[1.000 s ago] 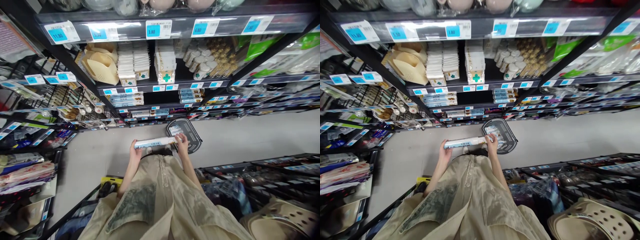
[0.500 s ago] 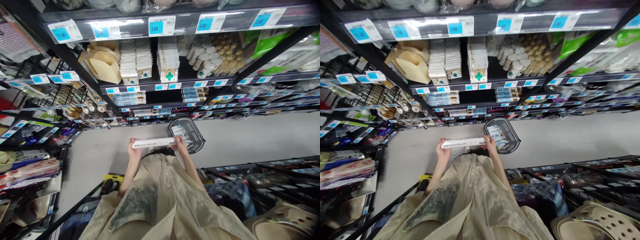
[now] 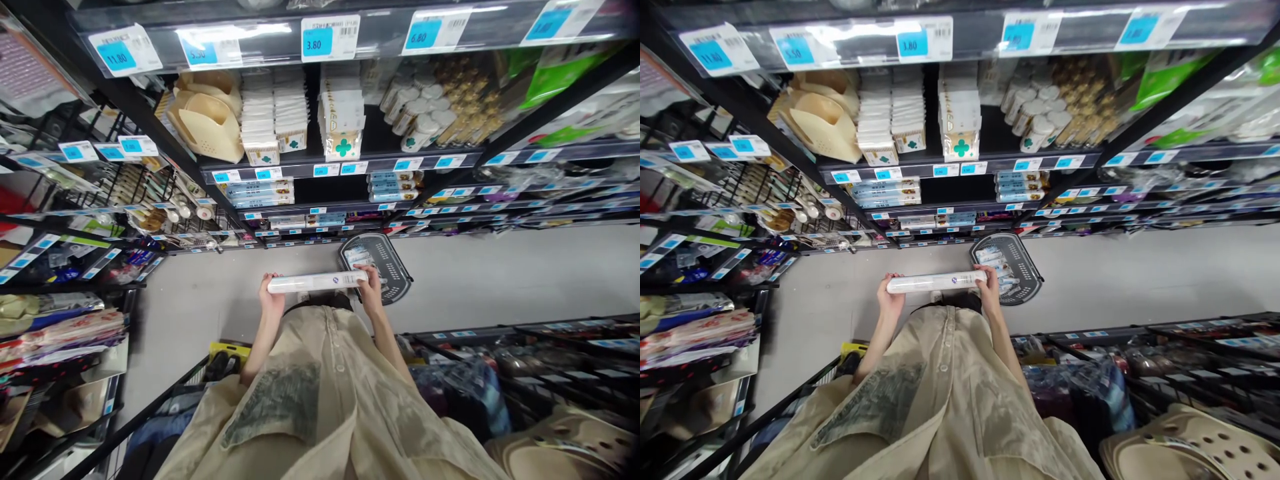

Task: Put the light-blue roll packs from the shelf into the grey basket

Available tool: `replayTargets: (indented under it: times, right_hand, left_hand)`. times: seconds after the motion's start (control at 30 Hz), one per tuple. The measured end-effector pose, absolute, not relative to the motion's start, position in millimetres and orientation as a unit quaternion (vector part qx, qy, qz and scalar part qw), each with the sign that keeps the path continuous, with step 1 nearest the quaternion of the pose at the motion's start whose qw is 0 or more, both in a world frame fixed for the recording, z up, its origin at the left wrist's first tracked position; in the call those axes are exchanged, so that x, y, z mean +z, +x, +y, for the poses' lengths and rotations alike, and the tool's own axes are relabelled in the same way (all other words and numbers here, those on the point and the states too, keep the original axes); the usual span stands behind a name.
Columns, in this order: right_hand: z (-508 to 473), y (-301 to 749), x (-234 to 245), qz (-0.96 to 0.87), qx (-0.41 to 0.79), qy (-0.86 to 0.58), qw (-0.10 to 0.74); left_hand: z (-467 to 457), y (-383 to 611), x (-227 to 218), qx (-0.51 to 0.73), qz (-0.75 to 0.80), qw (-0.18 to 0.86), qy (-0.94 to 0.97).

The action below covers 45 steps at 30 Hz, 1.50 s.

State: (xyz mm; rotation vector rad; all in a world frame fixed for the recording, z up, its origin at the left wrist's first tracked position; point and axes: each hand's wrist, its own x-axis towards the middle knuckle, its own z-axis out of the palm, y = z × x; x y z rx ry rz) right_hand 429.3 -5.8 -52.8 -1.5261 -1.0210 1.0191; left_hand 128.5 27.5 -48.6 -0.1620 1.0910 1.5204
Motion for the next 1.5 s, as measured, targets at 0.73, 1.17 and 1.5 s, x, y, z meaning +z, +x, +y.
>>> replayTargets:
  times: [0.73, 1.17, 1.5]
  right_hand:
    - [-1, 433, -38, -0.432, 0.569, -0.62, 0.325]
    - [-5, 424, -32, -0.472, 0.573, -0.574, 0.347]
    - [9, 407, -39, -0.534, 0.485, -0.673, 0.164]
  left_hand:
    - [30, 109, -32, 0.688, 0.469, 0.55, -0.065]
    - [27, 91, -45, 0.687, 0.511, 0.516, -0.016]
    - [18, 96, -37, 0.69, 0.467, 0.553, 0.001]
